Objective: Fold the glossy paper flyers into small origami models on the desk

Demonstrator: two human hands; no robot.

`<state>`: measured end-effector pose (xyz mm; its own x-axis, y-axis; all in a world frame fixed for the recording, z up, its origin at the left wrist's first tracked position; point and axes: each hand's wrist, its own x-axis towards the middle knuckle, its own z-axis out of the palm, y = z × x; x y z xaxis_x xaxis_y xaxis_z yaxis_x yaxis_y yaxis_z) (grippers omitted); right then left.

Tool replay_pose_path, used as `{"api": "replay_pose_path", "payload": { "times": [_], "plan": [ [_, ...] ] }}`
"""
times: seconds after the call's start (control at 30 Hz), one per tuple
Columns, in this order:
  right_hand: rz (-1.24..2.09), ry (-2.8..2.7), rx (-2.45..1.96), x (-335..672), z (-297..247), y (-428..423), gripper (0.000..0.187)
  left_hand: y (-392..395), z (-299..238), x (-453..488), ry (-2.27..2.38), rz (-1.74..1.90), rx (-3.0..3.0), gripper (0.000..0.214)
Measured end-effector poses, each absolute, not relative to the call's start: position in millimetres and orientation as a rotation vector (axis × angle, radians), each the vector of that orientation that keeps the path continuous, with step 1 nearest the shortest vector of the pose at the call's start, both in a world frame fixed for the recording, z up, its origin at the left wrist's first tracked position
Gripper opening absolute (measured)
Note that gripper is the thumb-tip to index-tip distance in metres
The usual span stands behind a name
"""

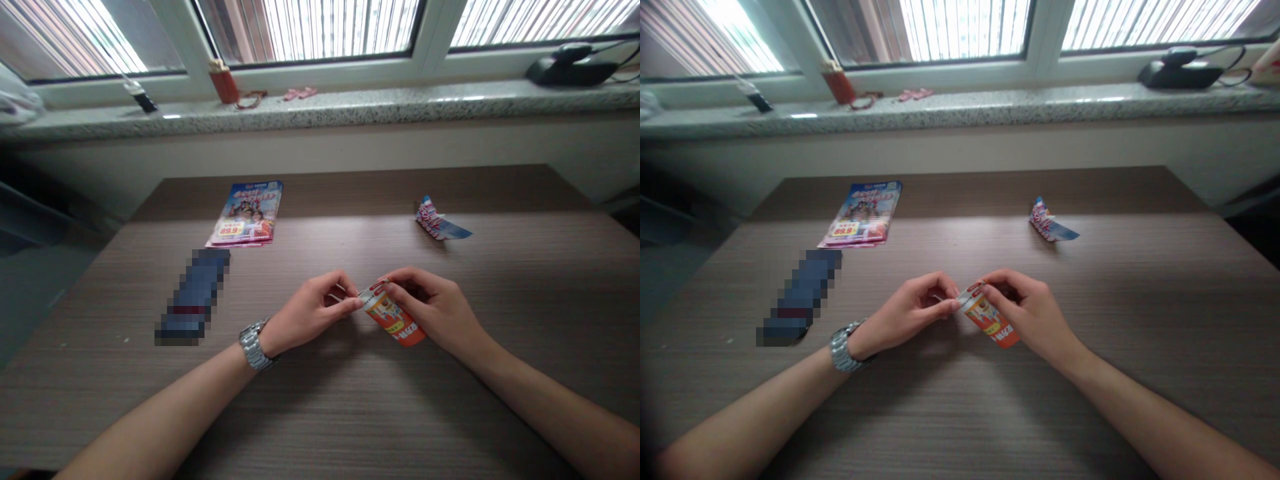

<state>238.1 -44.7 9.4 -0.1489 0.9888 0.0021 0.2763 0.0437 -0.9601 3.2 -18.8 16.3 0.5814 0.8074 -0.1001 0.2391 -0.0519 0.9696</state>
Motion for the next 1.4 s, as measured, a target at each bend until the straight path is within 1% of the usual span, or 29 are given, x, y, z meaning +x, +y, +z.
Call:
{"api": "replay_pose_path", "payload": {
  "times": [0.2, 0.53, 0.67, 0.87, 1.4],
  "plan": [
    [1.141, -1.543, -1.333, 237, 9, -45, 0.02, -18, 19, 2, 0.983, 0.592, 1.723, 0.021],
    [1.222, -1.395, -1.317, 231, 10, -43, 0.019, -16, 15, 5, 0.951, 0.802, 1.492, 0.019],
    [1.209, -1.385, -1.331, 230, 9, -44, 0.021, -17, 18, 7, 0.951, 0.784, 1.52, 0.018],
    [1.195, -1.391, -1.351, 229, 10, -45, 0.022, -21, 18, 9, 0.974, 0.721, 1.513, 0.025],
    [1.189, -1.466, -1.332, 227, 14, -46, 0.024, -22, 21, 9, 1.002, 0.745, 1.57, 0.021]
  ]
}}
